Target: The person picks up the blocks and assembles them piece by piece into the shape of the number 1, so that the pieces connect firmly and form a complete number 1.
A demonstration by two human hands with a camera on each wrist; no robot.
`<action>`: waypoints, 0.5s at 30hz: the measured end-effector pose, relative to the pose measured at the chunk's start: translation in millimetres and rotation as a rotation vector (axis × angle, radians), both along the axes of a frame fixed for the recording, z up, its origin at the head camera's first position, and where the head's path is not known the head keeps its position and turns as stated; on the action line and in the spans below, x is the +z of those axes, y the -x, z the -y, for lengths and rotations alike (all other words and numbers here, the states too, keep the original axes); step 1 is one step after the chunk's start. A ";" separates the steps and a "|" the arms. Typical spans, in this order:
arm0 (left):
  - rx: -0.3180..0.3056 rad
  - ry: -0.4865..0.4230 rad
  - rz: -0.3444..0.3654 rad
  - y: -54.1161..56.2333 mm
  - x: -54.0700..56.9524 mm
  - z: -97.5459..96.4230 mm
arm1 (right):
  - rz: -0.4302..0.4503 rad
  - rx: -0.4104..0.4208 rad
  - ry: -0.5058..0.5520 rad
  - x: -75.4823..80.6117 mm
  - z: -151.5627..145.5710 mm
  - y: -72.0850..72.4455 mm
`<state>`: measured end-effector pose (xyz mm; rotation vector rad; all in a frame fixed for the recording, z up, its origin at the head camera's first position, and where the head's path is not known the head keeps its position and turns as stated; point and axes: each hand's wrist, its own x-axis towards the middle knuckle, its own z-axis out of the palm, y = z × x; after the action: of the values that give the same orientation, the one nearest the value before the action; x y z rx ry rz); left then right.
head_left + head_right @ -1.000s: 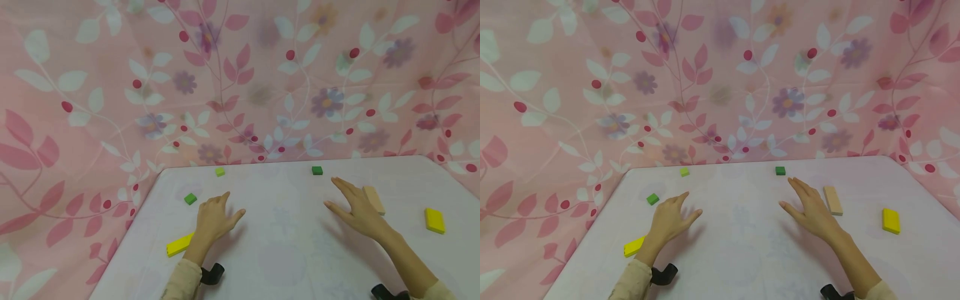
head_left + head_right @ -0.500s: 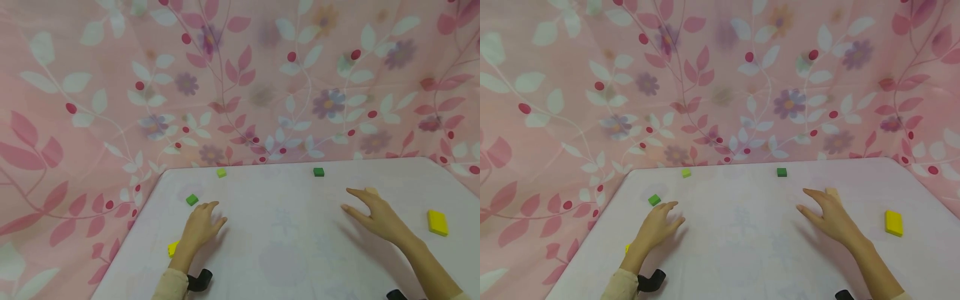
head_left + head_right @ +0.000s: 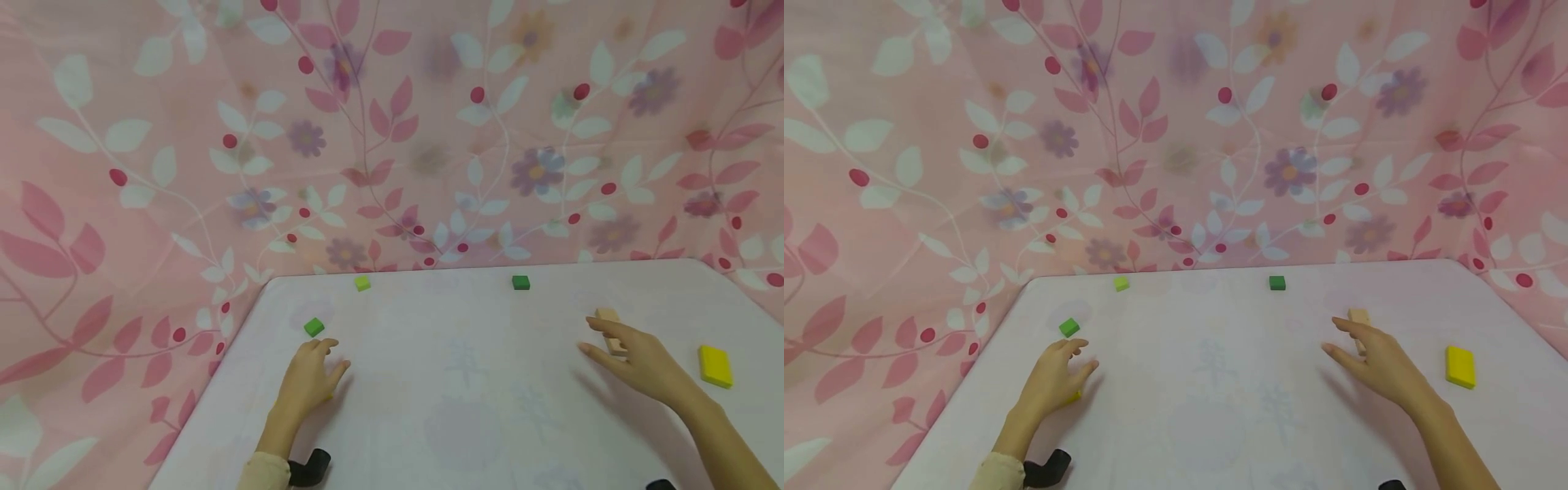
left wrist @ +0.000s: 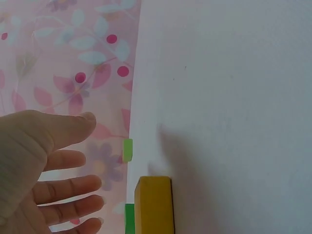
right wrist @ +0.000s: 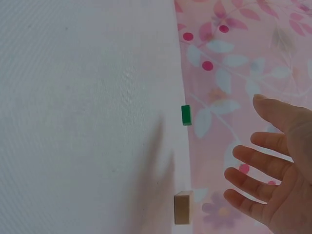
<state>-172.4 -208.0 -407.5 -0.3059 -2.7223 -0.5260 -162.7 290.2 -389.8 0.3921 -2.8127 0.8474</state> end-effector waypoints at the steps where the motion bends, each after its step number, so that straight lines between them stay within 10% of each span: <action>1: 0.001 0.006 -0.012 -1.0 -0.5 1.7 | -0.001 -0.003 -0.002 -0.5 -1.6 -0.2; 15: 0.059 0.005 0.005 -13.3 -5.7 28.9 | -0.084 -0.031 0.000 -11.3 -29.7 -0.3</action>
<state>-159.1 -236.9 -413.2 -0.2249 -2.7289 -0.5042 -162.4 319.9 -401.0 0.3734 -2.7349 0.8052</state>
